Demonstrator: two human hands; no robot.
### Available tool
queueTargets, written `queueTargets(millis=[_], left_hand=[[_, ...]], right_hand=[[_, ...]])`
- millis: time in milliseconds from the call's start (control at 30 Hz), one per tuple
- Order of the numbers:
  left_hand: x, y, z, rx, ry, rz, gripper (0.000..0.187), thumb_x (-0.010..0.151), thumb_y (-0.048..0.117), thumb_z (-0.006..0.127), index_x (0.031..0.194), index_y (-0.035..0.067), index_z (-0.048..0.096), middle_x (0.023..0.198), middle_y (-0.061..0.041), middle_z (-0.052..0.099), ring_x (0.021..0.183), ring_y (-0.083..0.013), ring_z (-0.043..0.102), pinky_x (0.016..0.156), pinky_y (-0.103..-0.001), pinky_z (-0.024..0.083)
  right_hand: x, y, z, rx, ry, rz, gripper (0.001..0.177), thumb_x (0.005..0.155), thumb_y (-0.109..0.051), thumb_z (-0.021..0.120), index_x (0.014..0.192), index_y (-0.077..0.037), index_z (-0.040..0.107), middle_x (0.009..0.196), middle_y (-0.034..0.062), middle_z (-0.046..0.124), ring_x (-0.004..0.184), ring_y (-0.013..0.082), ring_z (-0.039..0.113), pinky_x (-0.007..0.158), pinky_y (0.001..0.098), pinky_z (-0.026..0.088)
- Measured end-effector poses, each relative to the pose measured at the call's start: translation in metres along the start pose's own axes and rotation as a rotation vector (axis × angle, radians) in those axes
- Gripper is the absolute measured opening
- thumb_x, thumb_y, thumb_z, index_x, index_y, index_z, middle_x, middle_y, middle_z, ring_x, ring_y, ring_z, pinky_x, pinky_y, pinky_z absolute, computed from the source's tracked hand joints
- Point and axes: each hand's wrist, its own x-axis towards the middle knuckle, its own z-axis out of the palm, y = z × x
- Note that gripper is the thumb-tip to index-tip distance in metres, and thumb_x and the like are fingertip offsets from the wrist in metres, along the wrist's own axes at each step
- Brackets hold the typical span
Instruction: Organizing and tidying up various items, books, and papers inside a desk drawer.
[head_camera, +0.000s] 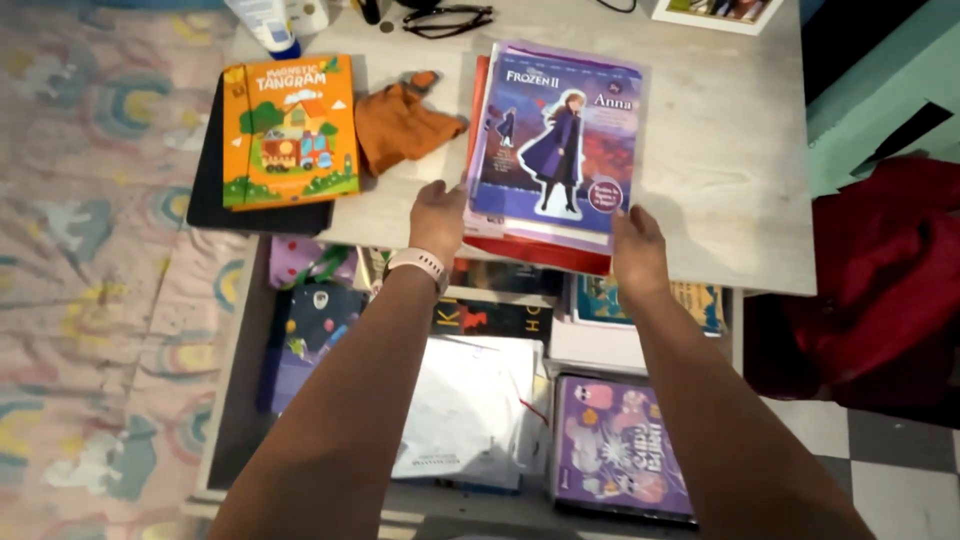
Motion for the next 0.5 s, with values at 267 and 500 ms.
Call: queueTargets(millis=[267, 500], left_hand=[[0.016, 0.093, 0.003, 0.017, -0.214, -0.612, 0.05, 0.093, 0.047, 0.062, 0.089, -0.003, 0.066, 0.067, -0.013, 0.059, 0.051, -0.0303, 0.054, 0.04, -0.044, 0.037], [0.029, 0.093, 0.006, 0.056, -0.227, -0.716, 0.066, 0.088, 0.052, 0.069, 0.102, -0.013, 0.071, 0.091, -0.018, 0.076, 0.072, -0.0278, 0.074, 0.057, -0.045, 0.056]], right_hand=[[-0.03, -0.051, 0.017, 0.042, -0.008, 0.147, 0.046, 0.1, -0.024, 0.062, 0.138, 0.003, 0.061, 0.111, 0.0073, 0.067, 0.097, 0.015, 0.058, 0.086, 0.0305, 0.048], [-0.026, -0.041, 0.012, 0.123, 0.126, 0.287, 0.042, 0.097, -0.02, 0.062, 0.134, 0.0, 0.064, 0.104, 0.0068, 0.069, 0.089, 0.0157, 0.062, 0.081, 0.0315, 0.053]])
